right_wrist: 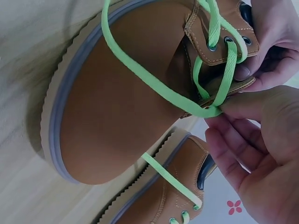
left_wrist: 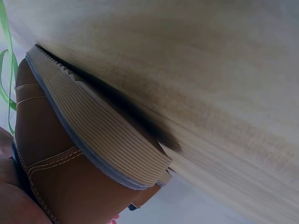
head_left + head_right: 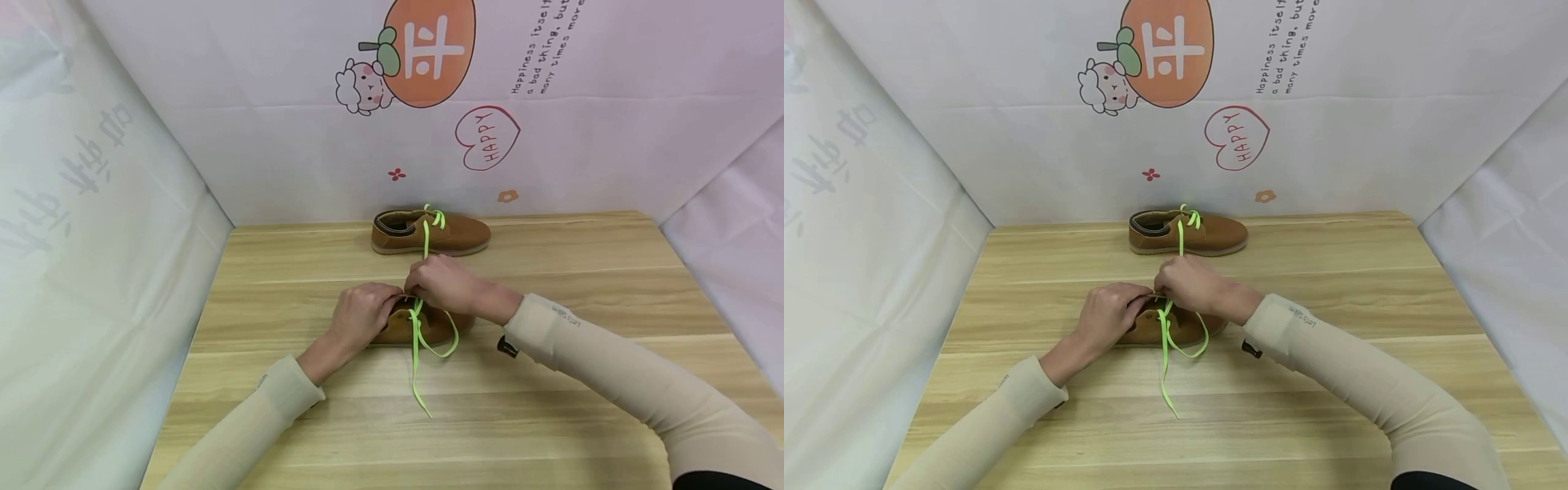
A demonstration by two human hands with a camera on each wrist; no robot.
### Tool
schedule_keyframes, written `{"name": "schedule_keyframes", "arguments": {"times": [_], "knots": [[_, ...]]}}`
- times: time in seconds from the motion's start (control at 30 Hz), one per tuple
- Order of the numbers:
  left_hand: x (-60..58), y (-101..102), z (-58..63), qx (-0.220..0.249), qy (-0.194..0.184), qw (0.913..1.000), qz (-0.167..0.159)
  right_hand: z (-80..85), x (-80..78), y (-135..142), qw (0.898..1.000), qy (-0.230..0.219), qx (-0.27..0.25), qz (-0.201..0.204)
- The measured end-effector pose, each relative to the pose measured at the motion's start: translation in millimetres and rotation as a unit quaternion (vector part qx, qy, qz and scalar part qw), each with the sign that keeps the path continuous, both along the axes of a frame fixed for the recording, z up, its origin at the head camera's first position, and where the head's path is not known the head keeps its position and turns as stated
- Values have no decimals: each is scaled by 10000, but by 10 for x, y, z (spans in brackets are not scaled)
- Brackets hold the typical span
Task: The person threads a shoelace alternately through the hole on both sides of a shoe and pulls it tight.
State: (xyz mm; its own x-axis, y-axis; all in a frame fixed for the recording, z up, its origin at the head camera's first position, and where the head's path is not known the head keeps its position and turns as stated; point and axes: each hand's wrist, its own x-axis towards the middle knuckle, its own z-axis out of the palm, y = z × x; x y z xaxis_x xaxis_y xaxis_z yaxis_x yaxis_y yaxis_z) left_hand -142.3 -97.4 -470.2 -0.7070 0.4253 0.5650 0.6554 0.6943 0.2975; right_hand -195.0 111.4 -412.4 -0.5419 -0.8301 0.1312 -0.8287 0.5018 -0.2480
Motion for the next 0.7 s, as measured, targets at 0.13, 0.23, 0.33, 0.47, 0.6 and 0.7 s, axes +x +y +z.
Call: {"name": "schedule_keyframes", "arguments": {"times": [0.13, 0.23, 0.33, 0.47, 0.6, 0.7], "knots": [[2, 6, 15, 177, -306, 9993, 115, -34, -20, 23, 9992, -334, -171, -121], [-7, 8, 37, 263, -565, 9979, 173, -62, -36, 43, 9980, -502, -337, -175], [-20, 10, 62, 315, -800, 9960, 226, -90, -47, 58, 9963, -649, -488, -268], [-47, 12, 85, 448, -1142, 9920, 296, -123, -44, 73, 9943, -729, -658, -404], [-93, 19, 114, 513, -1591, 9846, 520, -146, -29, 81, 9931, -711, -813, -461], [-129, 30, 149, 526, -2015, 9755, 716, -166, -13, 86, 9912, -731, -948, -569]]}}
